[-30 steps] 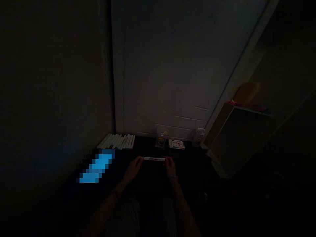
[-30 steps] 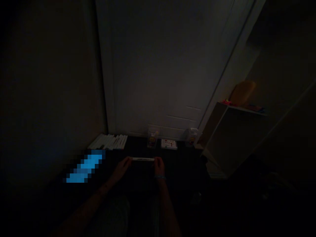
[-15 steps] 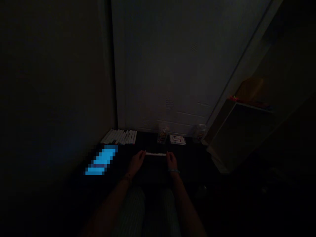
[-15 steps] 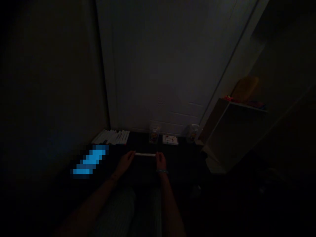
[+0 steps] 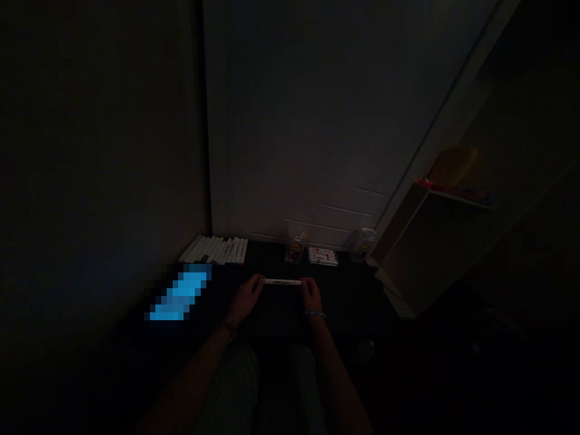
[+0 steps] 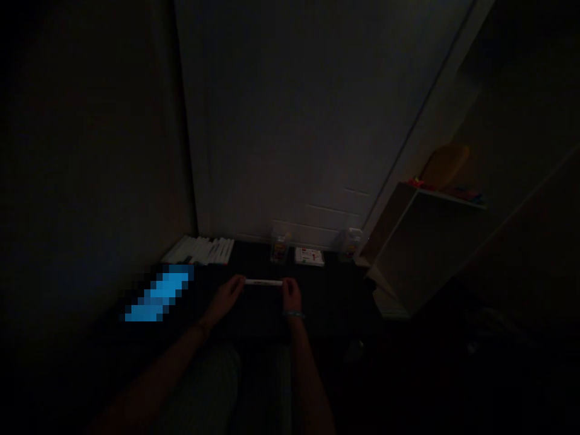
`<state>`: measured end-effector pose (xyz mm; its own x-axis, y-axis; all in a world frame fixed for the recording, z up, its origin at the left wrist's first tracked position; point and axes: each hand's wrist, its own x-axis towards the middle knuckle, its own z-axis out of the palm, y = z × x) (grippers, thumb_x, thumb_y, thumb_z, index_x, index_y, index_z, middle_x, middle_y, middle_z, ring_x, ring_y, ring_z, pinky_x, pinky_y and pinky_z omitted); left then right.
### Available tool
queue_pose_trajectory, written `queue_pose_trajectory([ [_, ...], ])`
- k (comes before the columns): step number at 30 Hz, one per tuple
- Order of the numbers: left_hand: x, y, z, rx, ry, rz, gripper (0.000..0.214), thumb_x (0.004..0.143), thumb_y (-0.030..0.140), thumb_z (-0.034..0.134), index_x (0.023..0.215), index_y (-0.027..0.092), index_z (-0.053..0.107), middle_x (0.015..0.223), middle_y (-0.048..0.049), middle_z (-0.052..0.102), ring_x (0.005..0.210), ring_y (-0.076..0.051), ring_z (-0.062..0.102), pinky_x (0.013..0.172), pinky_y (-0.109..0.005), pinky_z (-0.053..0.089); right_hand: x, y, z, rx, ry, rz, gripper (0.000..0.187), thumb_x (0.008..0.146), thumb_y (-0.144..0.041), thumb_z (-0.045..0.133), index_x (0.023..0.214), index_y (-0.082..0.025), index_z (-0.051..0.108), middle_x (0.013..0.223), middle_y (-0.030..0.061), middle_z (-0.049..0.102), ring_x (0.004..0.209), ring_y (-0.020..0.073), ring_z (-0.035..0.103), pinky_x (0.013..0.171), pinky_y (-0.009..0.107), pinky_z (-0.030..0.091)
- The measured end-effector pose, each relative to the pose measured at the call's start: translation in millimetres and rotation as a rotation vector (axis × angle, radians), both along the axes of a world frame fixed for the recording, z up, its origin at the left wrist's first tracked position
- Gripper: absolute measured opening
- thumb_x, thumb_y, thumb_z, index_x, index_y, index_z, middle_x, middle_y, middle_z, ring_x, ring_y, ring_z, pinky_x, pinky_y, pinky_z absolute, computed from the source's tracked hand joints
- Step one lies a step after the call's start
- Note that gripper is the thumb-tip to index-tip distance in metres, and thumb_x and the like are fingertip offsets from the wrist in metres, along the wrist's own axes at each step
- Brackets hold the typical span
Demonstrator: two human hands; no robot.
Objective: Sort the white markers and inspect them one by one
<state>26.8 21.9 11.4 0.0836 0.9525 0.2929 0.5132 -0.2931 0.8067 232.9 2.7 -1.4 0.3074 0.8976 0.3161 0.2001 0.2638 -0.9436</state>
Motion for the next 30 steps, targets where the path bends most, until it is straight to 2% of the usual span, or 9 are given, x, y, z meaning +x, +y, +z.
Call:
queue_pose_trajectory([
  [8, 0.3, -1.5, 3.8, -0.027, -0.014, -0.004, 0.039, 0.08, 0.05, 0.031, 0.086, 0.021, 0.056, 0.082, -0.0019, 0.064, 0.078, -0.018, 0.057, 0.072, -0.026, 0.042, -0.1, 3.1, -1.4, -0.039, 0.047, 0.007, 0.028, 0.076, -0.045, 0.046, 0.075, -0.019, 0.055, 0.06, -0.0028, 0.051, 0.054, 0.0103, 0.046, 0.05, 0.02, 0.038],
  [14, -0.9, 0.0, 2.8, -0.025, -0.019, 0.009, 0.042, 0.079, 0.052, 0.032, 0.082, 0.02, 0.058, 0.08, -0.0021, 0.064, 0.075, -0.018, 0.057, 0.07, -0.026, 0.042, -0.1, 2.3, -1.4, -0.004, 0.004, -0.011, 0.032, 0.078, -0.047, 0.043, 0.065, -0.019, 0.053, 0.055, -0.0039, 0.048, 0.051, 0.0093, 0.043, 0.048, 0.019, 0.034],
  [22, 0.9, -4.3, 8.7, -0.011, -0.073, 0.005, 0.033, 0.078, 0.048, 0.037, 0.088, 0.022, 0.056, 0.084, -0.0006, 0.063, 0.08, -0.017, 0.057, 0.074, -0.026, 0.043, 0.3, 0.2, 1.1, 0.046, -0.036, -0.035, 0.023, 0.076, -0.039, 0.047, 0.082, -0.02, 0.059, 0.075, -0.0005, 0.059, 0.071, 0.0132, 0.052, 0.063, 0.022, 0.04],
  [30, -0.6, -0.8, 2.9, 0.07, -0.067, -0.008, 0.033, 0.079, 0.046, 0.037, 0.09, 0.021, 0.056, 0.086, -0.0007, 0.062, 0.079, -0.016, 0.057, 0.072, -0.025, 0.043, -0.1, -1.4, 3.3, 0.039, -0.026, -0.018, 0.022, 0.076, -0.036, 0.048, 0.084, -0.019, 0.059, 0.077, 0.0005, 0.06, 0.073, 0.0142, 0.053, 0.065, 0.023, 0.041],
])
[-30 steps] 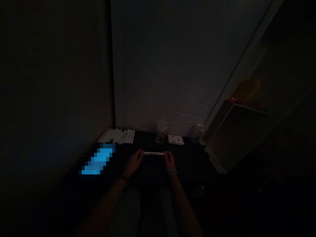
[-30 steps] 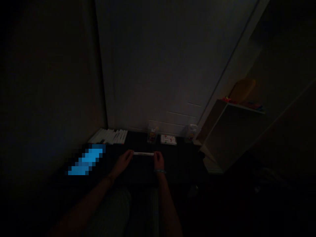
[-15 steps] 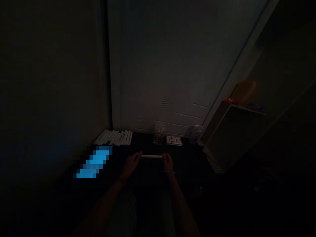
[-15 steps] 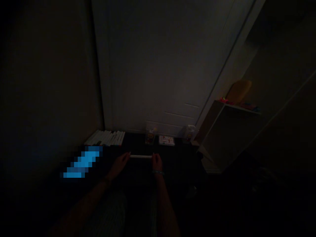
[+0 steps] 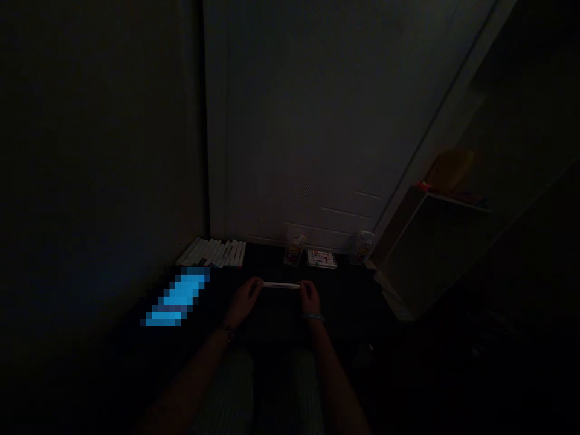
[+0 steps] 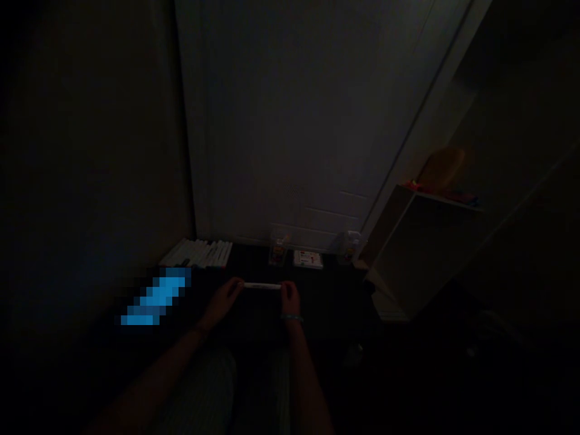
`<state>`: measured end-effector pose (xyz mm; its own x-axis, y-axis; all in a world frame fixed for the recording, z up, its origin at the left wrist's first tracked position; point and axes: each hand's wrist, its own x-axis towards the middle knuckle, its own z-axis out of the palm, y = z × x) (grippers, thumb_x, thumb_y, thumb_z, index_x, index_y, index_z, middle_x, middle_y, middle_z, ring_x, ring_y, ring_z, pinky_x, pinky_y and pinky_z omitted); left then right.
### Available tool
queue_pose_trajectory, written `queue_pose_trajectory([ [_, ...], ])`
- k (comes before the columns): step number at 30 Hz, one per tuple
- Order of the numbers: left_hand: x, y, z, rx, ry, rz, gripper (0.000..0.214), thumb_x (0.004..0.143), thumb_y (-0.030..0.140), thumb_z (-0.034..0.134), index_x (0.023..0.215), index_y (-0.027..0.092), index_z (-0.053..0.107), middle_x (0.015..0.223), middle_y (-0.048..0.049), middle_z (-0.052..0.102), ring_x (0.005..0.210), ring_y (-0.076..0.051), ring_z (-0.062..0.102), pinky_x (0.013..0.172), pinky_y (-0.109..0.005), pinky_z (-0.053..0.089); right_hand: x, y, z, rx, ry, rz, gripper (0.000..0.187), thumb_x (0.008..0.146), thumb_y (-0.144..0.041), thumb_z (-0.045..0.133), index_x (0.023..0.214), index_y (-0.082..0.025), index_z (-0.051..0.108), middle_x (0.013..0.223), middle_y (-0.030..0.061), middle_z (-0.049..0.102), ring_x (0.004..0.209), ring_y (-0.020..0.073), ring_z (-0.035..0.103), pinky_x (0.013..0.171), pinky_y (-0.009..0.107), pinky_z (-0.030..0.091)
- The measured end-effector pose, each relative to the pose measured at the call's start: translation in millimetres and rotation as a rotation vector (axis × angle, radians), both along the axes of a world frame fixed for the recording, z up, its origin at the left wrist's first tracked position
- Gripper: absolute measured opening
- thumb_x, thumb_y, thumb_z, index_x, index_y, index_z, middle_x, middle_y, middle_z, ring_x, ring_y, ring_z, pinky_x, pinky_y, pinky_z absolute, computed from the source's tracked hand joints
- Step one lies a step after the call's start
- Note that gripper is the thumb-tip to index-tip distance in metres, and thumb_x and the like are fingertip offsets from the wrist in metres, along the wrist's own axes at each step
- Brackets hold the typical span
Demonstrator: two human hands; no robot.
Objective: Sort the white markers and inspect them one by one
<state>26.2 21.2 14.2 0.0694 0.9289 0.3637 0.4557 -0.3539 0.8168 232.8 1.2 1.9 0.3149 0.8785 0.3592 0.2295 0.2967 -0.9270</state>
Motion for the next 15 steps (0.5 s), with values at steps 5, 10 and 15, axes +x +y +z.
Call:
queue_pose_trajectory([
  [5, -0.1, 0.9, -0.7, -0.026, 0.022, -0.023, 0.036, 0.08, 0.049, 0.034, 0.085, 0.021, 0.057, 0.082, -0.0007, 0.063, 0.077, -0.016, 0.057, 0.071, -0.024, 0.043, 2.7, 3.6, -6.7, -0.012, 0.003, 0.001, 0.026, 0.078, -0.039, 0.045, 0.087, -0.019, 0.059, 0.079, 0.0001, 0.059, 0.074, 0.0131, 0.053, 0.067, 0.022, 0.041],
  [10, -0.2, 2.0, -2.1, -0.026, 0.04, 0.014, 0.04, 0.079, 0.051, 0.034, 0.087, 0.02, 0.057, 0.086, -0.0017, 0.064, 0.078, -0.017, 0.057, 0.073, -0.025, 0.042, 2.5, 4.6, -8.0, -0.02, 0.025, 0.023, 0.029, 0.079, -0.042, 0.043, 0.085, -0.019, 0.059, 0.076, -0.0006, 0.059, 0.071, 0.0126, 0.052, 0.064, 0.02, 0.04],
  [15, -2.6, 4.3, -6.3, -0.063, 0.056, -0.007, 0.043, 0.079, 0.053, 0.032, 0.083, 0.019, 0.059, 0.079, -0.0016, 0.064, 0.072, -0.016, 0.056, 0.069, -0.024, 0.041, 3.5, 5.0, -6.2, -0.03, 0.045, 0.036, 0.033, 0.079, -0.045, 0.041, 0.084, -0.019, 0.061, 0.07, -0.0012, 0.058, 0.065, 0.0118, 0.051, 0.059, 0.02, 0.04],
])
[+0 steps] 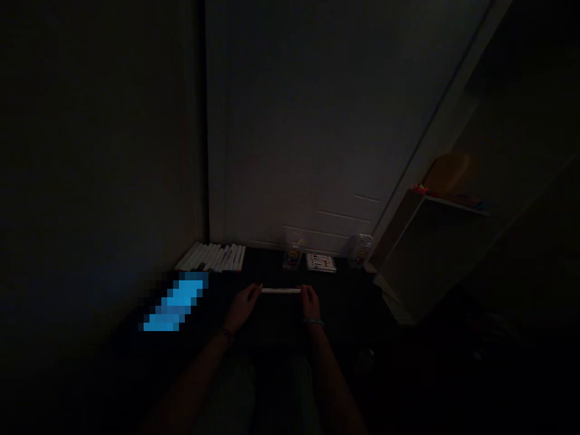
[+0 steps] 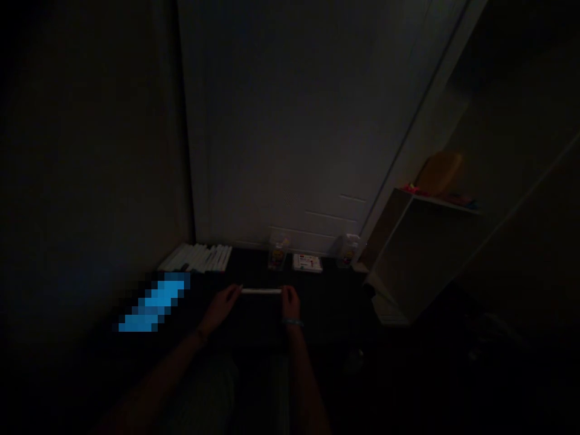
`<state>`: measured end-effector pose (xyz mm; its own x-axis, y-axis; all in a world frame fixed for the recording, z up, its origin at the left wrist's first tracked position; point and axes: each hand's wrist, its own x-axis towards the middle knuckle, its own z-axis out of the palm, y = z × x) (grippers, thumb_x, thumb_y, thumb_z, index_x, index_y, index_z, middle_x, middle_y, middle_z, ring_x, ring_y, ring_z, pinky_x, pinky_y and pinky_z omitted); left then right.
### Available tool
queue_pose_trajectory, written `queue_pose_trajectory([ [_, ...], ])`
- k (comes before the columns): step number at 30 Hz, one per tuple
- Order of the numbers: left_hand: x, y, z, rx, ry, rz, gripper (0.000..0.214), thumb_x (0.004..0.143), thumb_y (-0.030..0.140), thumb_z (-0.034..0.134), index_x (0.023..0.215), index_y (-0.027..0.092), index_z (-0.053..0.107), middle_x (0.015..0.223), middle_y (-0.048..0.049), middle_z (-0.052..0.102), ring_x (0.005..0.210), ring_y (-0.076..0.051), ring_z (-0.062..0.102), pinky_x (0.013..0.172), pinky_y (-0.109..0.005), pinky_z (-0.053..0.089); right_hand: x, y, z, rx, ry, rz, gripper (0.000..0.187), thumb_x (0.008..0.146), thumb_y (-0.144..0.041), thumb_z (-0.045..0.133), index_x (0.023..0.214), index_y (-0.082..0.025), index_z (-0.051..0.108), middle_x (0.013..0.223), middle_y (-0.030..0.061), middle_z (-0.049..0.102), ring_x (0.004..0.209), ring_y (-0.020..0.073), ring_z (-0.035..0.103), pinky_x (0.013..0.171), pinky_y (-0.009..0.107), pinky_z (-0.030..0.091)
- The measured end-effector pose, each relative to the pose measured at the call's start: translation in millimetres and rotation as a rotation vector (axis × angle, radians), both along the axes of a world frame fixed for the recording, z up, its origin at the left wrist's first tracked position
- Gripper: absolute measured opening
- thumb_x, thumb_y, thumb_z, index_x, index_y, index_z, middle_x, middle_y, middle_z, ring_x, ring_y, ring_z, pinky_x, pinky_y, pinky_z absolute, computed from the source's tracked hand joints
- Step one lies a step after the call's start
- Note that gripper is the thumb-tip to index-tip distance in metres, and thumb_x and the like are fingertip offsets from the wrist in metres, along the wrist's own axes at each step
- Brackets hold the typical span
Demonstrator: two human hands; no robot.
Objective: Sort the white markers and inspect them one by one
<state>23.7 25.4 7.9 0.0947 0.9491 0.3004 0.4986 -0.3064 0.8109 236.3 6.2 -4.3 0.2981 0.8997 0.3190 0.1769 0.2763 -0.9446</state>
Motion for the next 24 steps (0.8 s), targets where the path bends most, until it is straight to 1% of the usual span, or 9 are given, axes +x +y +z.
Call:
queue_pose_trajectory([
  [2, -0.5, 0.4, -0.7, -0.01, -0.005, 0.017, 0.043, 0.079, 0.054, 0.033, 0.082, 0.019, 0.059, 0.078, -0.0013, 0.064, 0.071, -0.016, 0.056, 0.069, -0.024, 0.041, 0.4, 0.8, -0.3, -0.003, 0.012, 0.016, 0.034, 0.079, -0.045, 0.041, 0.086, -0.019, 0.061, 0.068, -0.0015, 0.057, 0.061, 0.0112, 0.05, 0.056, 0.019, 0.039],
  [4, -0.5, 0.2, -0.6, -0.022, -0.024, 0.025, 0.045, 0.078, 0.055, 0.034, 0.081, 0.018, 0.06, 0.076, -0.0014, 0.064, 0.07, -0.017, 0.056, 0.068, -0.025, 0.041, 0.7, 1.9, -1.2, 0.004, 0.026, 0.023, 0.034, 0.079, -0.045, 0.042, 0.091, -0.018, 0.061, 0.071, -0.0008, 0.058, 0.061, 0.011, 0.05, 0.055, 0.02, 0.039],
  [8, 0.7, -0.7, 0.8, -0.038, -0.089, 0.035, 0.046, 0.076, 0.056, 0.037, 0.083, 0.017, 0.061, 0.078, -0.0026, 0.065, 0.073, -0.018, 0.057, 0.07, -0.026, 0.041, 0.7, 3.0, -2.0, 0.016, 0.037, 0.031, 0.034, 0.078, -0.043, 0.045, 0.096, -0.018, 0.061, 0.083, 0.0021, 0.062, 0.069, 0.0127, 0.053, 0.061, 0.022, 0.042],
  [12, 1.1, 0.2, 0.3, -0.04, -0.118, 0.055, 0.047, 0.076, 0.056, 0.038, 0.085, 0.017, 0.062, 0.081, -0.0031, 0.066, 0.075, -0.019, 0.058, 0.073, -0.027, 0.042, 0.3, 1.1, 0.6, 0.018, 0.008, 0.03, 0.032, 0.077, -0.042, 0.046, 0.093, -0.019, 0.062, 0.084, 0.0025, 0.063, 0.076, 0.0149, 0.055, 0.065, 0.024, 0.043],
  [16, 0.3, 2.1, -1.4, -0.001, -0.122, 0.054, 0.043, 0.075, 0.053, 0.04, 0.091, 0.019, 0.061, 0.091, -0.003, 0.065, 0.083, -0.019, 0.058, 0.078, -0.028, 0.042, -0.2, 0.1, 1.2, 0.036, 0.012, 0.045, 0.031, 0.078, -0.042, 0.046, 0.092, -0.019, 0.061, 0.088, 0.0029, 0.062, 0.082, 0.016, 0.056, 0.072, 0.025, 0.043],
  [19, 0.3, 2.7, -1.6, 0.009, -0.173, 0.01, 0.042, 0.074, 0.052, 0.043, 0.095, 0.019, 0.06, 0.095, -0.0033, 0.064, 0.089, -0.019, 0.057, 0.08, -0.028, 0.042, 0.0, 2.2, -2.0, 0.031, 0.022, 0.021, 0.032, 0.077, -0.045, 0.046, 0.089, -0.019, 0.06, 0.082, 0.002, 0.062, 0.076, 0.0146, 0.056, 0.067, 0.024, 0.043],
  [21, 0.4, 2.4, -0.9, 0.0, -0.207, -0.02, 0.044, 0.073, 0.052, 0.043, 0.098, 0.019, 0.059, 0.095, -0.0038, 0.064, 0.087, -0.019, 0.058, 0.078, -0.028, 0.044, 0.0, 3.8, -4.1, 0.001, 0.021, -0.004, 0.034, 0.076, -0.048, 0.046, 0.084, -0.018, 0.059, 0.072, 0.0004, 0.06, 0.066, 0.0128, 0.055, 0.06, 0.022, 0.042],
  [24, 0.0, 1.1, 0.8, -0.017, -0.232, -0.028, 0.045, 0.073, 0.052, 0.044, 0.1, 0.019, 0.058, 0.093, -0.0037, 0.064, 0.083, -0.018, 0.059, 0.074, -0.028, 0.045, -0.7, 5.0, -5.5, -0.044, 0.03, 0.003, 0.036, 0.076, -0.052, 0.043, 0.077, -0.018, 0.057, 0.06, -0.002, 0.056, 0.054, 0.0107, 0.05, 0.052, 0.02, 0.039],
])
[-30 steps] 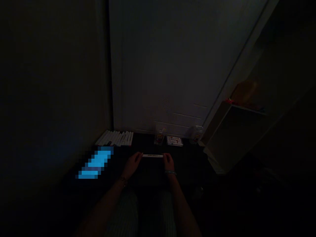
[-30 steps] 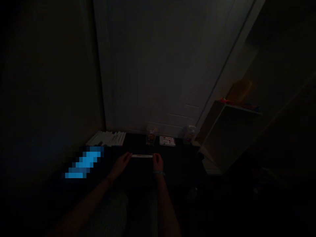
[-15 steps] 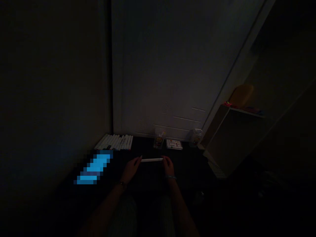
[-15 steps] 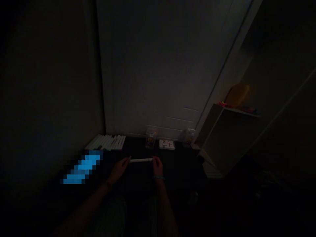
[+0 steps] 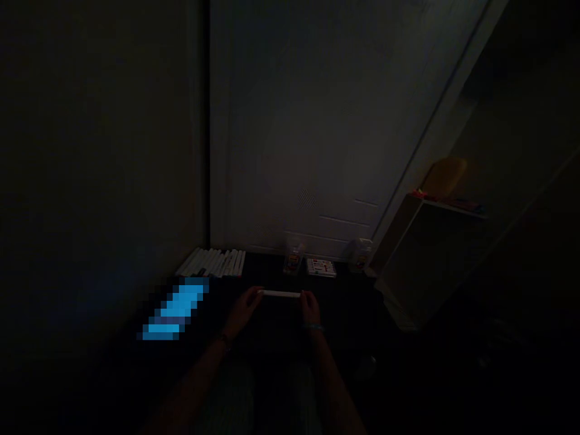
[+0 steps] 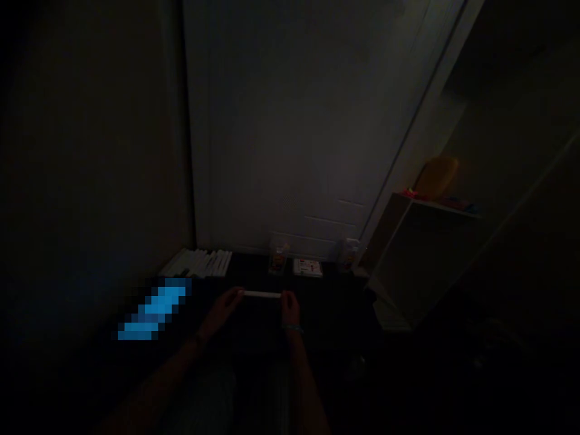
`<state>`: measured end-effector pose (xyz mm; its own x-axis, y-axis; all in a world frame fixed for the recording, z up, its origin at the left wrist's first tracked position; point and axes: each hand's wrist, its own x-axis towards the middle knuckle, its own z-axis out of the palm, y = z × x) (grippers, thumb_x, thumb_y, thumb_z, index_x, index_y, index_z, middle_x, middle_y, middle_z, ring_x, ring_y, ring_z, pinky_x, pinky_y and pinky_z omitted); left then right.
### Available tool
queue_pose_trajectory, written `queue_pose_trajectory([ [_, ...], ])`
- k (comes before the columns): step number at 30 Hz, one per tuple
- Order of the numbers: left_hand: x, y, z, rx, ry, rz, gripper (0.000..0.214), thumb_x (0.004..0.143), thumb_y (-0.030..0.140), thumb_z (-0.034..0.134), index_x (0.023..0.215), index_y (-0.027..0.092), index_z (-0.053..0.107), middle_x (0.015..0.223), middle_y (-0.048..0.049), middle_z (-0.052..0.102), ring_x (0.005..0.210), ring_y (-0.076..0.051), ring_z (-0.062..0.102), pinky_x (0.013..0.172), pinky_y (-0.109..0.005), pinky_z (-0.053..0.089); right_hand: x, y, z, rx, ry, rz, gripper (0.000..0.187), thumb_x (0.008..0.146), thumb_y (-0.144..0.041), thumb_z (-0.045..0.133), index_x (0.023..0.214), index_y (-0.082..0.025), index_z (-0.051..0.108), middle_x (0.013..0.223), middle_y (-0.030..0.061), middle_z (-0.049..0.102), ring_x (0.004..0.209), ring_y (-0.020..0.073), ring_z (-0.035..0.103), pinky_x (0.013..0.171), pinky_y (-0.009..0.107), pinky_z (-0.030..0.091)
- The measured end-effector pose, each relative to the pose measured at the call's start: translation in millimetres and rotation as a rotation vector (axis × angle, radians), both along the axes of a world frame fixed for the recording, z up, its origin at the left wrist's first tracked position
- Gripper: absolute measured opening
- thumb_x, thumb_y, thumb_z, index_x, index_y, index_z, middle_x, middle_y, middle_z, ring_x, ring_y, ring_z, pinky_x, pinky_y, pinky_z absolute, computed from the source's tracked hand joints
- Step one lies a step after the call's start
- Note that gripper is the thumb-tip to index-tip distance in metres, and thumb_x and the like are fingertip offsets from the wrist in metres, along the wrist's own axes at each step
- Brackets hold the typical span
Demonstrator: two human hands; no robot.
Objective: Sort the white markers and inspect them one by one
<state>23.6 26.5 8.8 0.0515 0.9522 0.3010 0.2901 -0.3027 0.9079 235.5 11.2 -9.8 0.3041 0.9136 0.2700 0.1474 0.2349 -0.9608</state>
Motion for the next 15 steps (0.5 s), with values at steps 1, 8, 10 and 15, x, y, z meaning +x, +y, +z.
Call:
queue_pose_trajectory([
  [1, -0.3, -0.5, 0.8, -0.005, -0.001, -0.002, 0.045, 0.073, 0.052, 0.044, 0.099, 0.019, 0.058, 0.091, -0.0034, 0.064, 0.082, -0.018, 0.059, 0.074, -0.028, 0.045, -0.2, 0.1, -0.1, -0.005, 0.001, 0.003, 0.036, 0.076, -0.052, 0.042, 0.075, -0.018, 0.056, 0.059, -0.0024, 0.055, 0.053, 0.0102, 0.049, 0.05, 0.02, 0.038],
  [8, 0.1, -1.6, 4.1, 0.007, 0.024, 0.003, 0.041, 0.073, 0.054, 0.042, 0.085, 0.019, 0.06, 0.081, -0.0001, 0.063, 0.078, -0.017, 0.057, 0.071, -0.025, 0.043, -0.6, -0.1, -1.0, 0.004, -0.093, -0.042, 0.037, 0.079, -0.051, 0.04, 0.07, -0.018, 0.055, 0.056, -0.0033, 0.051, 0.052, 0.0093, 0.046, 0.049, 0.019, 0.035],
  [10, -0.2, -1.4, 3.9, 0.0, 0.005, 0.02, 0.042, 0.073, 0.055, 0.043, 0.084, 0.019, 0.059, 0.076, 0.0007, 0.062, 0.072, -0.015, 0.056, 0.066, -0.024, 0.043, -2.7, -2.2, -0.1, 0.018, -0.149, -0.025, 0.035, 0.08, -0.048, 0.039, 0.076, -0.018, 0.057, 0.06, -0.0026, 0.054, 0.055, 0.01, 0.048, 0.051, 0.019, 0.036],
  [15, -9.2, -3.5, 8.4, -0.037, -0.149, 0.115, 0.047, 0.071, 0.059, 0.043, 0.086, 0.016, 0.059, 0.065, 0.0015, 0.056, 0.062, -0.013, 0.052, 0.058, -0.022, 0.042, -14.4, -13.2, 6.9, 0.148, -0.443, 0.189, 0.025, 0.079, -0.039, 0.048, 0.093, -0.023, 0.061, 0.084, 0.0002, 0.062, 0.076, 0.0141, 0.055, 0.068, 0.023, 0.041],
])
